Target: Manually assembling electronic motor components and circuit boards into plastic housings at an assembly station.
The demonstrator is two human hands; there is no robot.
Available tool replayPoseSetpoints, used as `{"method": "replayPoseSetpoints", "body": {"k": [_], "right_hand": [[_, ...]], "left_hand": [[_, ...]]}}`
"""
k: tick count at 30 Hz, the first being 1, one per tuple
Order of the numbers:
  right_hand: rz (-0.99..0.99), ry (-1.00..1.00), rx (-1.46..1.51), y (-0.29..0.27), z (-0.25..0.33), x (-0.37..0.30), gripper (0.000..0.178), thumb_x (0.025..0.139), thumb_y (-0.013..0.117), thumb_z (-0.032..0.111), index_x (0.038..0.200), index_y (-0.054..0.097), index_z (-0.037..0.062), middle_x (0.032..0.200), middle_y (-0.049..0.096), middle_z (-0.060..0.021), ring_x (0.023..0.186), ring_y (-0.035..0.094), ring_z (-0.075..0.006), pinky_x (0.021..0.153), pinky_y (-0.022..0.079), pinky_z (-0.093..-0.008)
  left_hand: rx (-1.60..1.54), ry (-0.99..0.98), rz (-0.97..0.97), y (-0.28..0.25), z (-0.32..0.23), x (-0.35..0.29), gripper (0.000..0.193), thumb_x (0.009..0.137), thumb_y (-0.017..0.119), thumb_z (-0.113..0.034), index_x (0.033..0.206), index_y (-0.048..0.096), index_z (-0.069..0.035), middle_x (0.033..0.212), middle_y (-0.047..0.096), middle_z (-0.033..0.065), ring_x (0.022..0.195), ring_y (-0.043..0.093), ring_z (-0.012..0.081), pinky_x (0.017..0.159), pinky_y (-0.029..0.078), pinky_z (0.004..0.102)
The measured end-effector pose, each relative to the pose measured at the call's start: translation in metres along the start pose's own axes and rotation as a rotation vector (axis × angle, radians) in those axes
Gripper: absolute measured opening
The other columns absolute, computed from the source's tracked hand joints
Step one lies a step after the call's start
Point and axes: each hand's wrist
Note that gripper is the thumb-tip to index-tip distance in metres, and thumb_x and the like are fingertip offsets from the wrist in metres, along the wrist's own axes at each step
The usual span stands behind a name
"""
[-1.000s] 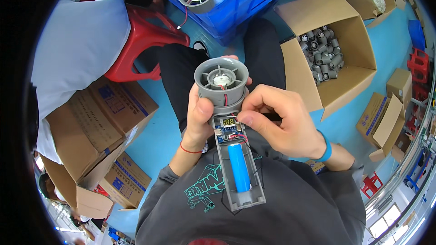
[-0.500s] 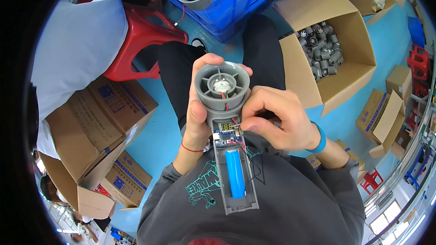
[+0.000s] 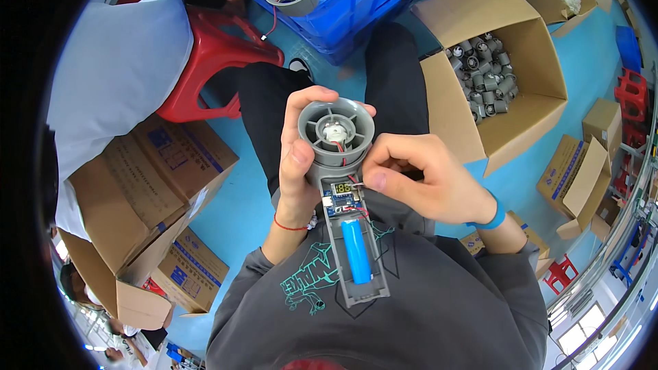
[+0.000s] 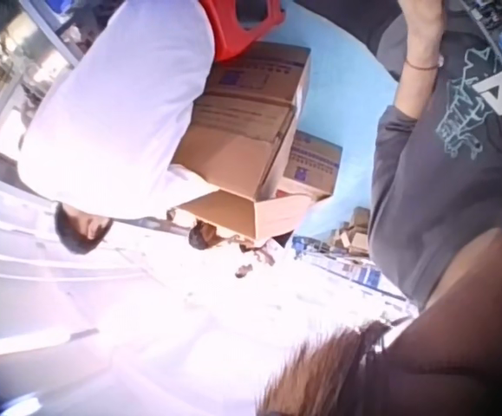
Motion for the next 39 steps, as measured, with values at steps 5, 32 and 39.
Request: {"method": "replayPoseSetpoints", "body": {"k": [5,32,39], "right_hand": [[0.044,0.215,0.161,-0.006,0.010,0.005,0.013,0.093,0.058,0.013,0.093,0.058,0.0008,0.082,0.057,-0.0001,0.072,0.050,-0.0047,0.064,0.042,-0.0196],[-0.075,-0.258,-0.147,0.006,-0.004,0.010,0.009,0.083,0.067,0.002,0.086,0.059,-0.0018,0.082,0.062,-0.0082,0.068,0.061,-0.0124,0.060,0.048,-0.0235],[-0.071,-0.517,-0.342,0.005,-0.012,0.016,0.028,0.083,0.072,0.031,0.079,0.061,0.0061,0.070,0.060,-0.0038,0.052,0.053,-0.0144,0.046,0.037,-0.0247]], "left_hand": [[-0.170,0.009,0.058,-0.004,0.000,0.002,0.066,0.083,0.067,-0.037,0.131,0.041,0.000,0.116,0.059,0.0227,0.104,0.062,0.0246,0.091,0.048,0.0357],[-0.010,0.323,0.226,-0.018,0.005,0.017,0.086,0.057,0.088,-0.044,0.116,0.044,0.000,0.115,0.055,0.0292,0.097,0.064,0.0250,0.084,0.053,0.0335],[-0.106,0.198,0.089,-0.011,0.005,0.013,0.043,0.074,0.073,-0.019,0.103,0.048,-0.001,0.112,0.059,0.0236,0.089,0.063,0.0170,0.079,0.051,0.0281]]}}
Point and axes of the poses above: each hand's wrist, its own x-axis towards the middle knuckle, its own y-axis out of the palm, z = x × y
